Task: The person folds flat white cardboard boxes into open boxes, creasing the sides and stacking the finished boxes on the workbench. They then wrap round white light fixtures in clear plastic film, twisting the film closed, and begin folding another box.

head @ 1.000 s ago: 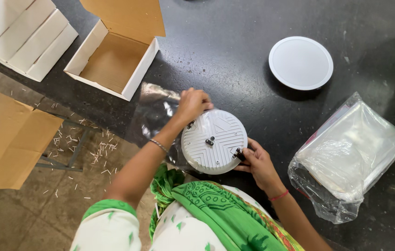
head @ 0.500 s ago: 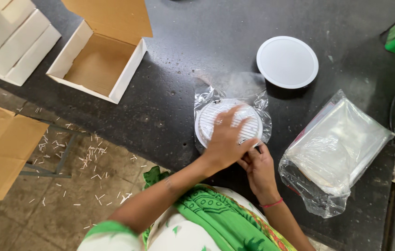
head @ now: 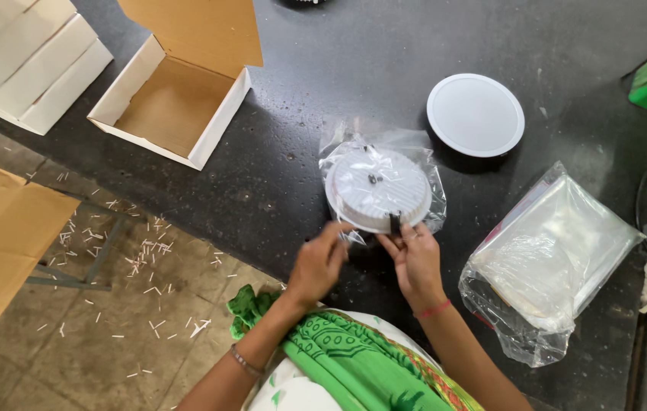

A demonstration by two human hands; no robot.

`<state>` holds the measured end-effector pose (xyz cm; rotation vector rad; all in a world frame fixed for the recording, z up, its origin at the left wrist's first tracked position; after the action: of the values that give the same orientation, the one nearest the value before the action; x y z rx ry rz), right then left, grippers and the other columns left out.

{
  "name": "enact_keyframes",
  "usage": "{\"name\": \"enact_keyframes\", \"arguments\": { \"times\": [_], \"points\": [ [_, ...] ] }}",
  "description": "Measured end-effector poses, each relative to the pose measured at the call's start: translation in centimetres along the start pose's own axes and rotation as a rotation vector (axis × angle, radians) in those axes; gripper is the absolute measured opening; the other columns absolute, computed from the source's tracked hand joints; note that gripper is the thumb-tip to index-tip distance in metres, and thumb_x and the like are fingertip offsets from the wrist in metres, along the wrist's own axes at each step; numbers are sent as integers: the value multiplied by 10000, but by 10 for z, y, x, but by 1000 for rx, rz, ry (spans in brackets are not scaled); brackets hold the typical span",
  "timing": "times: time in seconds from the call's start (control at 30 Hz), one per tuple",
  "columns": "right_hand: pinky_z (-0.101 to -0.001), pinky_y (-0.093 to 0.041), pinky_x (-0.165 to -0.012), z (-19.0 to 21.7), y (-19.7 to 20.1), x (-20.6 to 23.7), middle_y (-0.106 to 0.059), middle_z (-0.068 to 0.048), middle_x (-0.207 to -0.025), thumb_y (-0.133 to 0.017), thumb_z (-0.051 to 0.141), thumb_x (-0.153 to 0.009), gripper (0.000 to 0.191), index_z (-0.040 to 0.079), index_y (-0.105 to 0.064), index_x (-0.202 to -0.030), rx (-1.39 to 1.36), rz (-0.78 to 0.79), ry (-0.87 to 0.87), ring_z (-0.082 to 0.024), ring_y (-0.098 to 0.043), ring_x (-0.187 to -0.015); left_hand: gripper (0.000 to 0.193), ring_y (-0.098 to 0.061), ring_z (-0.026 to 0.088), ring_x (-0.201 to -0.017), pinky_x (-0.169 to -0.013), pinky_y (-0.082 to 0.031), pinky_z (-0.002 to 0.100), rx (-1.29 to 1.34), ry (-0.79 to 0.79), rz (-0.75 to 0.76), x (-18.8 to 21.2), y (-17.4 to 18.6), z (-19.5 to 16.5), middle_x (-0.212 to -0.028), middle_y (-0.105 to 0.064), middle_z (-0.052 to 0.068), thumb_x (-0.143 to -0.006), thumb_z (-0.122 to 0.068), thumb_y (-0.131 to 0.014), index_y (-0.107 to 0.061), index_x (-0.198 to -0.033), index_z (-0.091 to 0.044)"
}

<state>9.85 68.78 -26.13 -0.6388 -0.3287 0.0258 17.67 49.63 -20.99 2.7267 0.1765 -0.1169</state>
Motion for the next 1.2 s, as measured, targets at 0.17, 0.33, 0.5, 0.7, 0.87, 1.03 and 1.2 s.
{"name": "enact_keyframes", "arguments": {
  "times": [0.17, 0.33, 0.5, 0.7, 0.87, 1.03, 1.2],
  "points": [
    [-541, -562, -987, -7, 2, -35, -651, -133, -1219, -466, 72, -1021, 288, -34, -549, -1275, -86, -28, -31, -274, -677, -1103, 456, -774, 252, -817, -734, -598, 362, -50, -28, 153, 14, 35, -9, -901, -765, 115, -969, -208, -669, -515, -1395, -159],
    [-473, -569, -1005, -11, 17, -40, -668, -131, -1233, -512, 102, -1027, 275, 9, -573, -1278, 57, 76, -73, -286, -687, -1096, 873, -532, 298, -1217, -1076, -390, 457, -576, -214, 154, -10, 87, 5, -1285, -606, 86, -766, -374, -824, -417, -1504, -148],
    [-463, -594, -979, -21, 25, -49, -660, -126, -1217, -545, 100, -1040, 265, -17, -572, -1276, 72, 78, -61, -261, -683, -1079, 898, -322, 302, -1470, -1195, -231, 491, -696, -637, 236, -57, 43, 17, -1621, -338, 52, -720, -349, -795, -454, -1521, -127],
    [-385, -569, -955, 0, 11, -27, -669, -105, -1197, -579, 62, -996, 342, 2, -560, -1333, 139, 184, -52, -213, -681, -1050, 263, -460, 215, -1504, -1268, -335, 420, -693, -951, 308, -86, -2, 20, -1616, -486, 17, -881, -60, -693, -642, -1129, -135],
    [-302, -586, -947, 74, 0, 41, -726, -100, -1186, -540, 169, -1006, 331, 14, -604, -1292, 489, 265, -164, -147, -719, -1067, 304, -683, 287, -1196, -1057, -532, 401, -216, -742, 125, -85, 2, -7, -1275, -702, 122, -908, 64, -564, -670, -1172, -45],
    [-329, -584, -876, 168, 9, 46, -705, -145, -1137, -552, 197, -1105, 305, -9, -623, -1319, 450, 46, 287, -201, -681, -979, 161, -790, 249, -1000, -856, -611, 353, 257, -396, -6, -85, 25, -39, -1133, -796, 166, -1042, -50, -437, -593, -1002, -40],
    [-297, -564, -915, 141, -8, 11, -727, -65, -1148, -583, 229, -1028, 353, -4, -667, -1279, 656, 336, 14, -144, -687, -1033, 319, -749, 326, -946, -837, -629, 437, 1055, 228, 107, -72, 35, -39, -1059, -752, 285, -1125, -283, -378, -502, -924, -69]
  ]
}}
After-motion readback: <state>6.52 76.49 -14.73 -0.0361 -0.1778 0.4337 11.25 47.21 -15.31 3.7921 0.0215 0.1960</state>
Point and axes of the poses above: each hand's wrist, its own x-axis away from the middle knuckle, its own y-axis out of the back of the hand, z = x × y, the point moved 1 cm from there along -x, towards the middle knuckle
